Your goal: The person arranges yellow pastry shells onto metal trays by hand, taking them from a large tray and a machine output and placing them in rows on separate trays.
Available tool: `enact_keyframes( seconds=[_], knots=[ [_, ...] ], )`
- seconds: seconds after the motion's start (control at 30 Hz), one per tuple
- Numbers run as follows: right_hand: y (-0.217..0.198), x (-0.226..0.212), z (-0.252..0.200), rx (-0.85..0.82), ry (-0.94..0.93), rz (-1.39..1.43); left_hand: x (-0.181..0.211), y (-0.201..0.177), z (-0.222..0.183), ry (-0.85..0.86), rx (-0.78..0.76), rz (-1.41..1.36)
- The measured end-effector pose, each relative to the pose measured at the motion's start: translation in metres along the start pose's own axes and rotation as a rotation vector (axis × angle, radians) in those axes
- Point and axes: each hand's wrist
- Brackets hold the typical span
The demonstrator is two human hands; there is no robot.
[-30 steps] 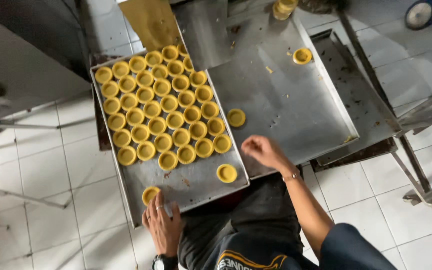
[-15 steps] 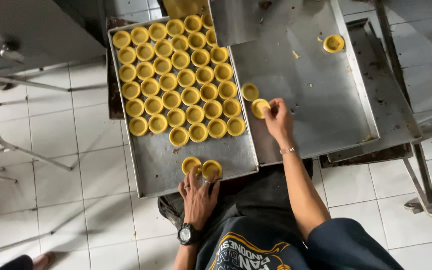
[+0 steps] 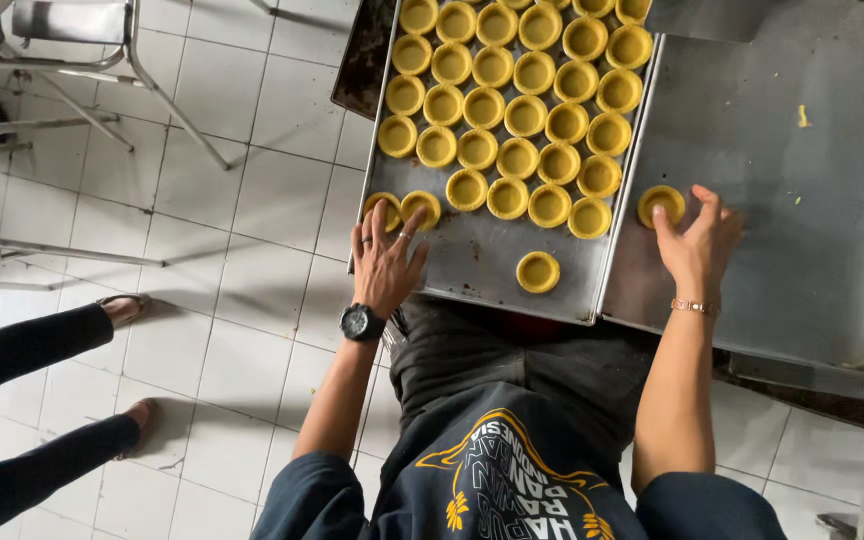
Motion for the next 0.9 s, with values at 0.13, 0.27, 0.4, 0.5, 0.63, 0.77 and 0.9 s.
enact_keyframes(
  seconds=[0.13,0.27,0.4,0.5,0.63,0.77,0.9],
  knots=[
    [-0.006,-0.004,-0.007,-0.074,0.053,0.077,0.001,0.01,0.022,-0.028,-0.003,-0.016],
    [-0.015,-0.005,-0.033,-0.108,0.211,0.366,-0.001,0.013,0.039,-0.027,-0.057,-0.05],
    [-0.06,-0.082,-0.062,-0.159,-0.073,0.474,0.008,0.009,0.048,0.062,-0.022,-0.062],
    [-0.075,-0.121,-0.081,-0.116,-0.317,0.257,0.042,0.012,0.038,0.254,-0.113,-0.104],
    [-0.06,-0.133,-0.112,-0.187,-0.505,0.124,0.103,0.014,-0.009,0.568,-0.203,-0.337],
    [-0.05,-0.115,-0.123,-0.179,-0.522,-0.123,0.107,0.007,-0.038,0.441,-0.176,-0.336],
    [-0.047,-0.11,-0.117,-0.143,-0.464,-0.157,0.09,-0.011,-0.046,0.252,-0.083,-0.227]
  ],
)
Point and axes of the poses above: each hand's wrist, its own z-axis towards the middle knuckle, its own y-axis out of the palm, x = y × z, and after that the axes turned 6 degrees about -z, right-handed
